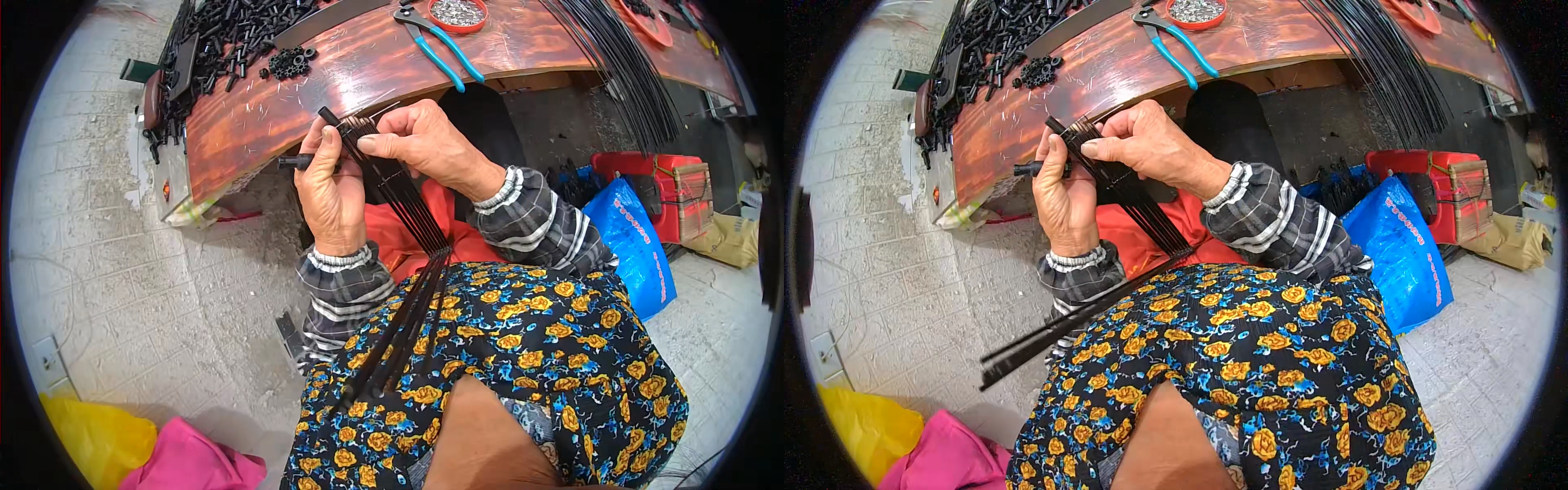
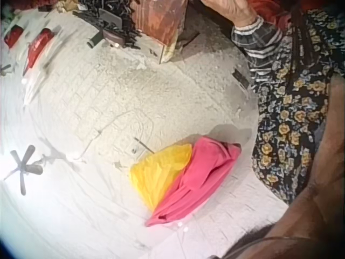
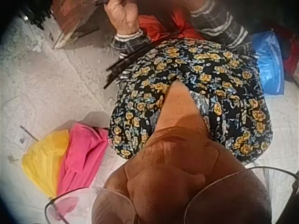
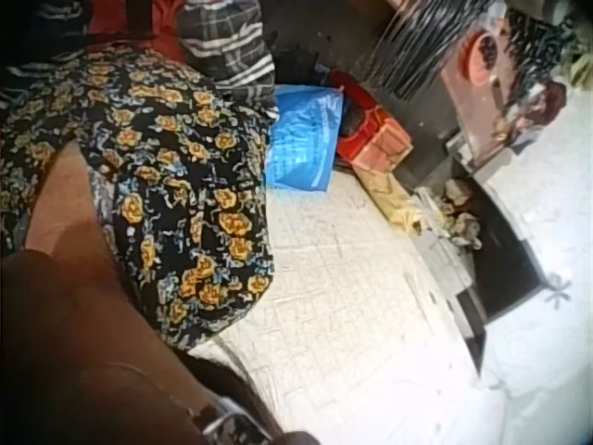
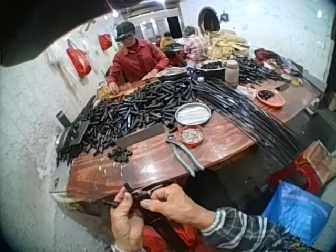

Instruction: Assembling plastic tips onto bundles of black strips at a manufacturing workstation.

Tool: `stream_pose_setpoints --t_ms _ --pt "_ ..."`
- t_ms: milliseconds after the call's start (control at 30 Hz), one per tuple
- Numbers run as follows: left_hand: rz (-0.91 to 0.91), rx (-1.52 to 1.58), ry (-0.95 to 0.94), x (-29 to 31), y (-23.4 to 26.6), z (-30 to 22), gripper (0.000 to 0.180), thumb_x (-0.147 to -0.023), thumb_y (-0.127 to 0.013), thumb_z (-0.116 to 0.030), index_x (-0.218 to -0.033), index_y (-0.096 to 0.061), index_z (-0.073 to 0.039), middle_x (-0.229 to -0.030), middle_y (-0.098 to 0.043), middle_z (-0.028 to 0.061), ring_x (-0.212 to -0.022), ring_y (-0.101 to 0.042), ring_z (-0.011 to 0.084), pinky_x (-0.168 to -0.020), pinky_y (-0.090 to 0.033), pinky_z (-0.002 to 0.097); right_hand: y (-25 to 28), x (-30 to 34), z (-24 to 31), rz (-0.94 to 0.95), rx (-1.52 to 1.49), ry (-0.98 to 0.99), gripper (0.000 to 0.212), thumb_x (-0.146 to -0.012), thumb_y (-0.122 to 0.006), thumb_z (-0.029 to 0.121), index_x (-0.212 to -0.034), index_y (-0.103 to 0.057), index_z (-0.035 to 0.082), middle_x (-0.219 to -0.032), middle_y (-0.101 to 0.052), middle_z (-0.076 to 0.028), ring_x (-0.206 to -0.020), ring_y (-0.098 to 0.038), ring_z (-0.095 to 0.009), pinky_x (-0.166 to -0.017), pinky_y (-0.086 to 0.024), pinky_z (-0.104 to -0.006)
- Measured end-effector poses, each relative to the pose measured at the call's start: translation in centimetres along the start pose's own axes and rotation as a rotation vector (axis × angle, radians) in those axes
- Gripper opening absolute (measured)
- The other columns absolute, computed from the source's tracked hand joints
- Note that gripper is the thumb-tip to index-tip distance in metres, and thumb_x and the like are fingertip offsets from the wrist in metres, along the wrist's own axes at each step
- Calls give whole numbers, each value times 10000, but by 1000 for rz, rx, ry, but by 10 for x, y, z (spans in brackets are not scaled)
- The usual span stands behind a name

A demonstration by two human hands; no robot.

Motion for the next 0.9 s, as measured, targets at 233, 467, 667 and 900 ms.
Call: stream_pose_setpoints --t_ms 233,467,667,900 --pt "57 29 28 1 8 5 239 -902 -611 -87 -1123 -587 1 -1075 -625 80 -978 -591 171 -906 -470 319 3 -4 -7 47 -177 -45 299 -823 -723 266 -644 -564 86 -528 -458 72 -393 -379 -20 -364 -272 -183" --pt "92 4 57 -1 8 3 205 -914 -591 -85 -1095 -608 9 -1071 -627 81 -990 -586 168 -917 -466 334 2 -2 -5 30 -120 -77 258 -810 -737 252 -683 -602 72 -554 -485 70 -412 -392 -15 -378 -288 -175" --pt "71 24 41 -3 12 4 224 -913 -590 -74 -1120 -586 12 -1084 -619 84 -1005 -583 174 -935 -462 333 3 -4 -10 56 -194 -34 240 -814 -733 240 -690 -614 72 -566 -495 78 -420 -395 -12 -384 -286 -174" --pt "16 40 35 5 8 4 257 -917 -589 -88 -1158 -565 -3 -1111 -610 83 -1025 -580 186 -943 -462 342 0 -4 -12 45 -219 -101 231 -816 -732 237 -701 -624 68 -565 -497 76 -419 -395 -11 -383 -283 -171"
Point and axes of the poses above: each hand's wrist, its own x-axis away from the middle knuckle, its own y-axis out of the back of the hand, z = x × y, the point moved 2 cm from there along -x, towards the middle knuckle
